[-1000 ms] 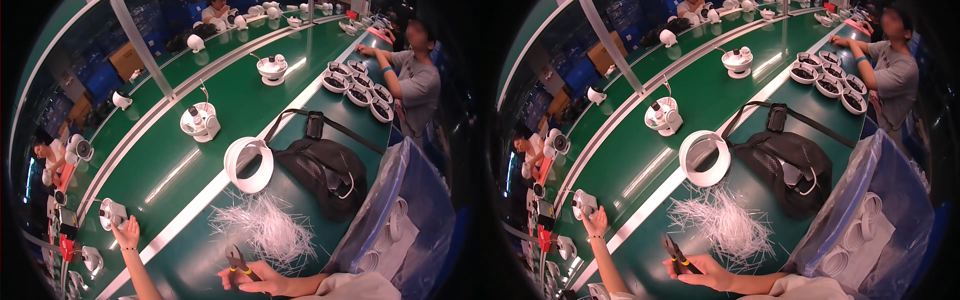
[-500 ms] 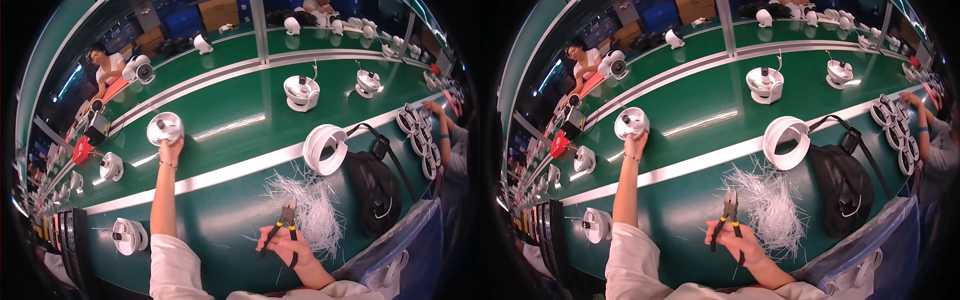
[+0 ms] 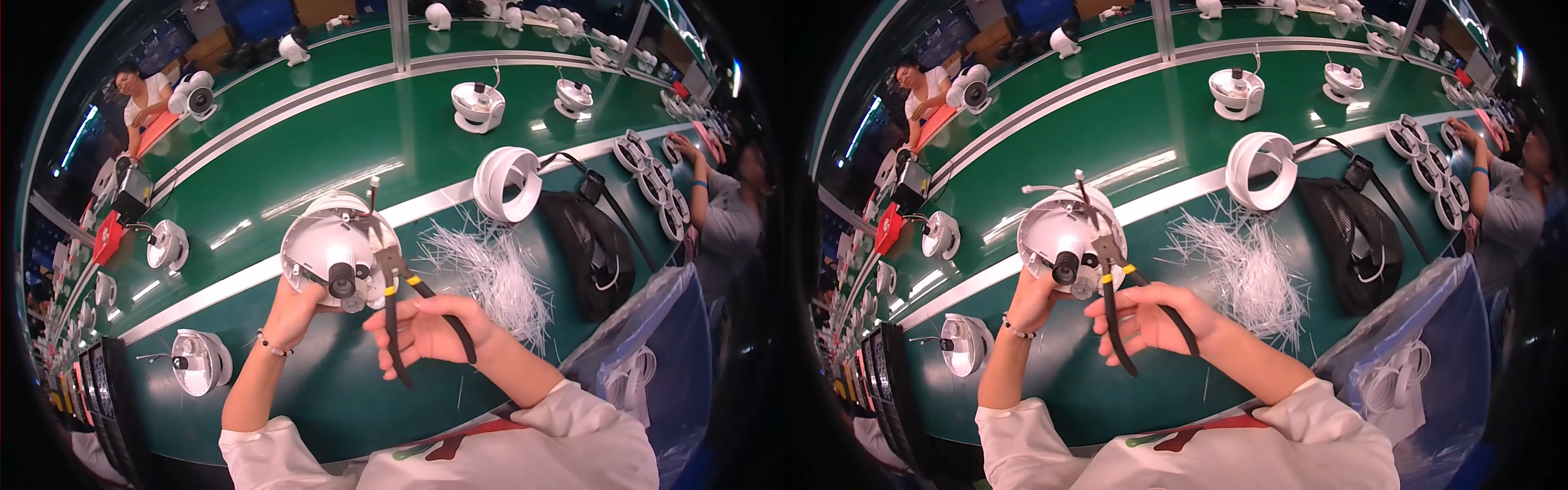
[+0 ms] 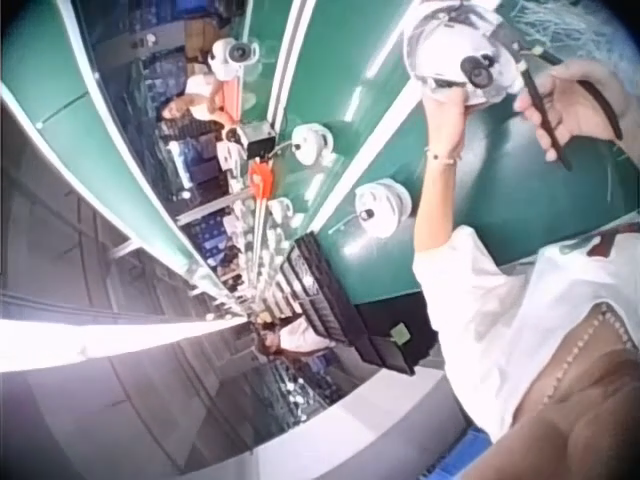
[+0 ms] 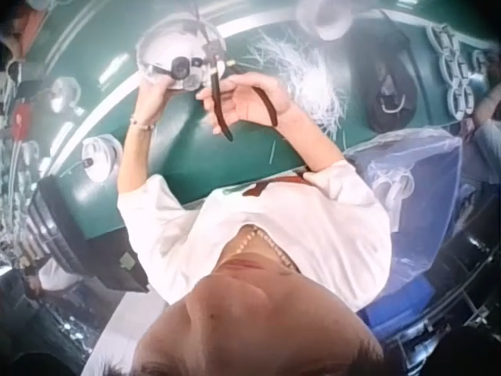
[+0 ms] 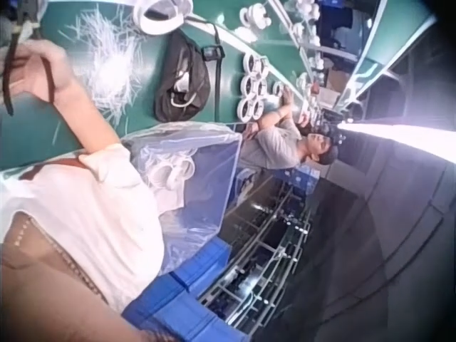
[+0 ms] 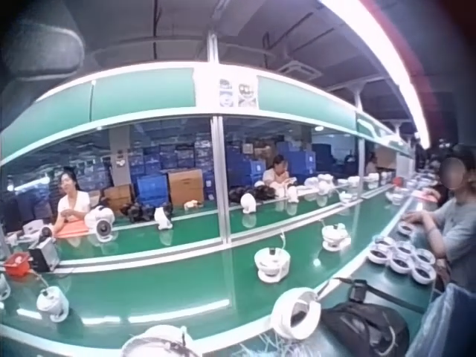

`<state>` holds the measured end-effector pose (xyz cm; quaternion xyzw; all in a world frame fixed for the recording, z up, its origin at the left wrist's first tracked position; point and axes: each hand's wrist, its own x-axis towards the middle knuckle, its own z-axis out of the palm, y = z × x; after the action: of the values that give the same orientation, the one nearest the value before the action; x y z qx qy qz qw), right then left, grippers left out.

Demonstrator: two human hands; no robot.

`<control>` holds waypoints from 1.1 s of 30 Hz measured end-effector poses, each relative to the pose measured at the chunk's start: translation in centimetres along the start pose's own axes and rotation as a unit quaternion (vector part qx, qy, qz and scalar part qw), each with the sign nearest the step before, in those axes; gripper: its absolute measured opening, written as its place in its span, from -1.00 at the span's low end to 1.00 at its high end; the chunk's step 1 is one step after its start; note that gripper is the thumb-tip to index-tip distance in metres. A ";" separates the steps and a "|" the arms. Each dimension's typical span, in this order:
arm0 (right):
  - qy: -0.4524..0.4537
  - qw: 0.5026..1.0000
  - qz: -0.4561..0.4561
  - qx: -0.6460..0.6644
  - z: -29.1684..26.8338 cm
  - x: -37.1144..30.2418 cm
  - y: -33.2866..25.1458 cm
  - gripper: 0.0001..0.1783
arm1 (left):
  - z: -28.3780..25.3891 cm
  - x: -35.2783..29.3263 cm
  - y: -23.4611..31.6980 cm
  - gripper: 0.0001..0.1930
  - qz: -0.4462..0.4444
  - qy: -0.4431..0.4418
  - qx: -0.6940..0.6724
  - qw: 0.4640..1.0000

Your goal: Trimming wires and assembling white lighting fixtures on a factory production line.

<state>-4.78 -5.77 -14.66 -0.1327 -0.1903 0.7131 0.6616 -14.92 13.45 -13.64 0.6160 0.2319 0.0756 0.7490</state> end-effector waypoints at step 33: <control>0.006 0.995 0.041 0.093 0.3 -0.1 0.9 -0.36 | -0.4 -2.2 1.7 -0.40 -0.007 -0.041 0.095 0.995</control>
<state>-5.69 -5.99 -14.84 -0.0827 -0.1130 0.7536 0.6422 -16.71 13.27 -11.53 0.6853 0.2119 0.0227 0.6964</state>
